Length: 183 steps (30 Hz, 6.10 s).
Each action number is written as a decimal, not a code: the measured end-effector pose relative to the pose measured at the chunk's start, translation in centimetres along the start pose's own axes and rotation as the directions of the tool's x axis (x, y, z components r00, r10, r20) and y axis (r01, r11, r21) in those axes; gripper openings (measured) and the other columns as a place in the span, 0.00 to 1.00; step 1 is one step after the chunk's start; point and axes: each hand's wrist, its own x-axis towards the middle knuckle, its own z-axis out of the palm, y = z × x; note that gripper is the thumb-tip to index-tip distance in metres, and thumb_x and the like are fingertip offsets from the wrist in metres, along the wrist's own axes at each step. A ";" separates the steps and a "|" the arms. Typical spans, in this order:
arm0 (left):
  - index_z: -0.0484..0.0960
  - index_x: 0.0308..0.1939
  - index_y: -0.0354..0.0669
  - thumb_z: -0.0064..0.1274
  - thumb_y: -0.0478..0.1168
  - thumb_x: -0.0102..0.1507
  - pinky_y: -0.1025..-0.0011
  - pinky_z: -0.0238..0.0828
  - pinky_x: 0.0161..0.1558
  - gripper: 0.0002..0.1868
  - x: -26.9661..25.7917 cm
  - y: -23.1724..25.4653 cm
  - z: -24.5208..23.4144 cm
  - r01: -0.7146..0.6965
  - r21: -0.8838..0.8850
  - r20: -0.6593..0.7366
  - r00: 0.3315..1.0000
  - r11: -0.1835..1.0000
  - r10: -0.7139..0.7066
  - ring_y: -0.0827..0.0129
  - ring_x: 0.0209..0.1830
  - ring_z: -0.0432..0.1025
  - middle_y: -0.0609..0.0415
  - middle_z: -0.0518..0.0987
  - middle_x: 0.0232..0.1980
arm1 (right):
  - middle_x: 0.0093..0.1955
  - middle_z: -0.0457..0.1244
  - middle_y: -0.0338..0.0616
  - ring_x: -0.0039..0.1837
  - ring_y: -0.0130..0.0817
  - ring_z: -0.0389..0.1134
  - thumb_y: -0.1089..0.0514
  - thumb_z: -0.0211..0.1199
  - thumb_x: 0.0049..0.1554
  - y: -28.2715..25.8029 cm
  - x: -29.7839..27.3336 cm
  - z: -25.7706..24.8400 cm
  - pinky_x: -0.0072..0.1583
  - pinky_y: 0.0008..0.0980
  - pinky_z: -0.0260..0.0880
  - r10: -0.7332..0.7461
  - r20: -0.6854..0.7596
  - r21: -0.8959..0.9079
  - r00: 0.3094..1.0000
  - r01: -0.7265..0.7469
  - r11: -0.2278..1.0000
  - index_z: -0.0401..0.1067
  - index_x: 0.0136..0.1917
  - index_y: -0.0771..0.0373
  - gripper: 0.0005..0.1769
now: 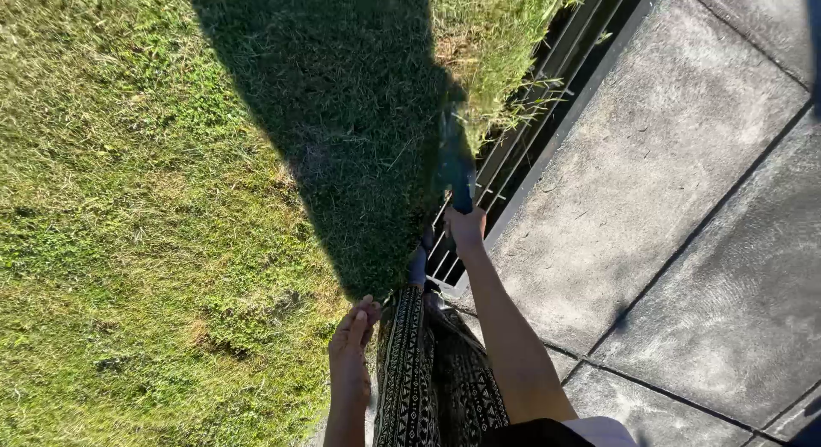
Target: Trimming tall grass and weeds along the edge of a garden walkway using a handheld battery-powered grass trimmer.
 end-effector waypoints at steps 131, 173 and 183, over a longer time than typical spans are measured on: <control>0.81 0.61 0.38 0.47 0.39 0.68 0.66 0.72 0.64 0.18 4.4 16.0 40.3 0.013 -0.001 -0.012 1.000 1.000 -0.013 0.64 0.60 0.77 0.47 0.84 0.59 | 0.32 0.67 0.40 0.35 0.32 0.68 0.62 0.69 0.46 -23.9 19.3 -11.3 0.41 0.37 0.69 -0.075 -0.019 -0.334 0.997 0.065 0.941 0.76 0.47 0.63 0.13; 0.82 0.60 0.37 0.48 0.38 0.68 0.64 0.73 0.63 0.18 3.6 19.1 52.3 0.047 -0.052 -0.079 0.996 0.998 -0.051 0.64 0.58 0.78 0.46 0.85 0.56 | 0.26 0.60 0.36 0.26 0.26 0.60 0.66 0.67 0.50 -38.6 36.1 -12.7 0.29 0.29 0.57 -0.008 0.011 -0.118 1.000 0.010 0.993 0.69 0.39 0.65 0.06; 0.82 0.60 0.38 0.48 0.38 0.68 0.65 0.72 0.63 0.18 4.8 18.8 53.4 0.035 -0.042 -0.071 0.997 0.998 -0.038 0.64 0.57 0.78 0.47 0.85 0.56 | 0.25 0.61 0.38 0.25 0.27 0.61 0.62 0.69 0.49 -40.5 33.5 -16.0 0.29 0.32 0.60 0.007 0.024 -0.376 1.000 0.003 0.927 0.71 0.38 0.63 0.07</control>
